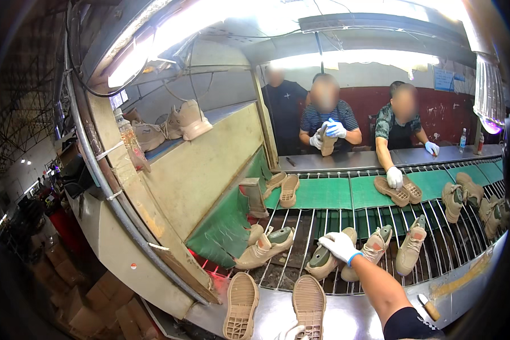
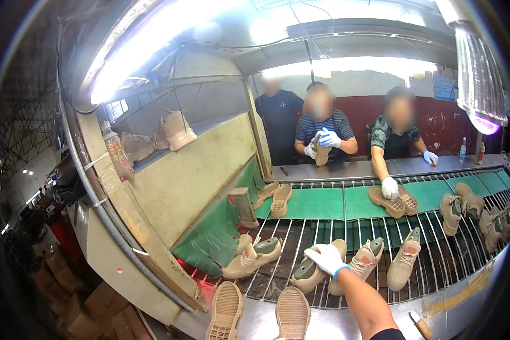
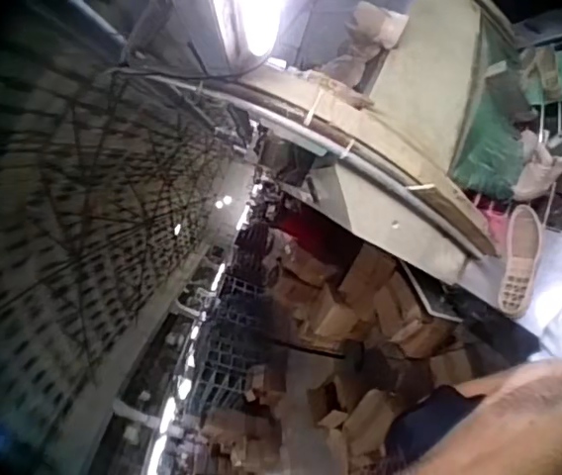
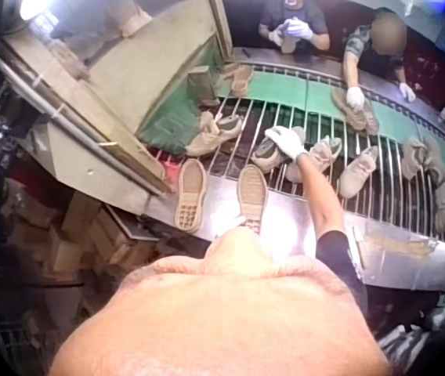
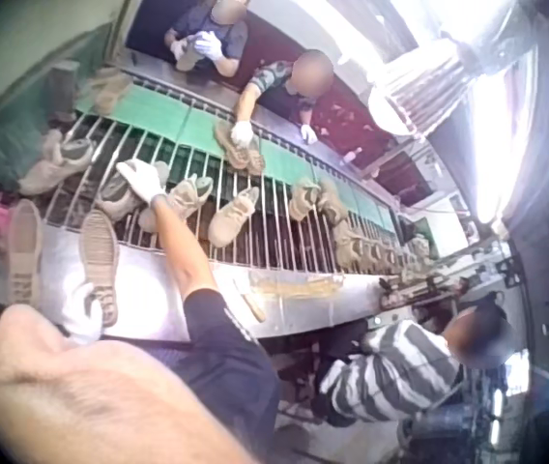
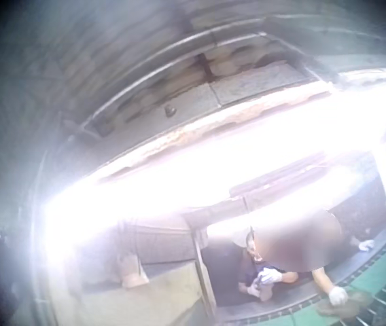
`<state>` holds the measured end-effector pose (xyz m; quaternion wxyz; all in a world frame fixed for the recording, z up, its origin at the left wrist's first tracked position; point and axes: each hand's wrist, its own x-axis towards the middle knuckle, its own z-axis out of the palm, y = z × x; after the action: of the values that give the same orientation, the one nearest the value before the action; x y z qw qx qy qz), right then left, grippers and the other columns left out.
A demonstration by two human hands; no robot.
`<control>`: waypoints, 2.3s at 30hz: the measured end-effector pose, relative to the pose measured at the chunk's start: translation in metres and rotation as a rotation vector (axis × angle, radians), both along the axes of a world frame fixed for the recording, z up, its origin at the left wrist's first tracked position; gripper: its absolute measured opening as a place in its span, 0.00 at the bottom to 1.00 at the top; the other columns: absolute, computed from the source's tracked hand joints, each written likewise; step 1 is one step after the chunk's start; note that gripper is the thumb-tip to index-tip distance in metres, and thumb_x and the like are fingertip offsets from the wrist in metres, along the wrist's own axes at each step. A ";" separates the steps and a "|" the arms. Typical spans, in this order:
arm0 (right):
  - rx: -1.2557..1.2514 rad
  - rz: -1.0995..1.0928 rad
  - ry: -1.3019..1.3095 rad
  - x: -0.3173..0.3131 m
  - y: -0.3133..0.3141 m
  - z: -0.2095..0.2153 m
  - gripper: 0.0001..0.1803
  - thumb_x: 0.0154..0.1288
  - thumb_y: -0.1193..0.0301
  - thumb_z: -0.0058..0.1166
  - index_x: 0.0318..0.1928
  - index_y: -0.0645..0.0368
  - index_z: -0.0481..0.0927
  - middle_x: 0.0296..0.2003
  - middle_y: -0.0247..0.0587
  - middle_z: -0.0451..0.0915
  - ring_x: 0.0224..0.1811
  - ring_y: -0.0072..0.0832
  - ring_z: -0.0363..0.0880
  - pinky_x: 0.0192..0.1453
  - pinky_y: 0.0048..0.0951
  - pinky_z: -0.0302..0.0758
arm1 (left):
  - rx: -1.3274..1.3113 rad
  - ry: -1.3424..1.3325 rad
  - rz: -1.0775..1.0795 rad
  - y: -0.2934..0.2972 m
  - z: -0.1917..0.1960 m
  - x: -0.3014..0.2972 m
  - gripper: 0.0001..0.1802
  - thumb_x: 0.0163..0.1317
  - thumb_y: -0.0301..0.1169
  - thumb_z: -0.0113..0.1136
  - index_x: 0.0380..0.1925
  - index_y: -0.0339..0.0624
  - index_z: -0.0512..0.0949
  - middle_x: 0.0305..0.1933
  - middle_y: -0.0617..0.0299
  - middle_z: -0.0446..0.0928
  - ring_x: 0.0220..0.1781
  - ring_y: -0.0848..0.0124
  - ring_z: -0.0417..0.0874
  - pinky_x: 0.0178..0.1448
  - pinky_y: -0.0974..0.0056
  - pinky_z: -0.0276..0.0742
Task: The person scrapes the bottom and edges of a shoe with a tool, then places it on a conveyor belt, picks up another shoe, and repeats the scraping action.
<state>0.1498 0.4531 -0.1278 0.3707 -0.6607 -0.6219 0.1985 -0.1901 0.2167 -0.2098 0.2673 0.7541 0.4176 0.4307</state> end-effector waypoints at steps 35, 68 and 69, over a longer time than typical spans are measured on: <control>0.209 -0.250 0.624 -0.067 -0.441 -0.033 0.25 0.80 0.66 0.47 0.21 0.61 0.79 0.19 0.39 0.82 0.24 0.29 0.81 0.51 0.38 0.82 | 0.122 0.239 -0.187 0.031 0.087 -0.017 0.35 0.64 0.44 0.71 0.67 0.39 0.75 0.73 0.41 0.74 0.75 0.44 0.75 0.80 0.45 0.68; -0.145 -0.161 1.796 -0.183 -0.567 -0.119 0.51 0.78 0.34 0.50 0.79 0.68 0.61 0.70 0.61 0.75 0.65 0.46 0.84 0.64 0.44 0.89 | -0.518 -0.051 -0.870 -0.080 0.056 0.035 0.31 0.77 0.29 0.61 0.77 0.35 0.67 0.73 0.47 0.76 0.74 0.59 0.77 0.80 0.56 0.70; -0.072 -0.181 1.902 -0.197 -0.559 -0.105 0.48 0.79 0.39 0.54 0.76 0.70 0.64 0.67 0.60 0.78 0.61 0.42 0.87 0.61 0.40 0.90 | -0.565 -0.079 -0.921 -0.078 0.058 0.031 0.31 0.77 0.29 0.60 0.77 0.35 0.67 0.73 0.47 0.75 0.75 0.59 0.76 0.80 0.56 0.70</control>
<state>-0.0470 -0.1056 -0.2323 0.7140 -0.2795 -0.0003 0.6419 -0.1595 0.1388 -0.1516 0.6362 0.7412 0.1331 0.1679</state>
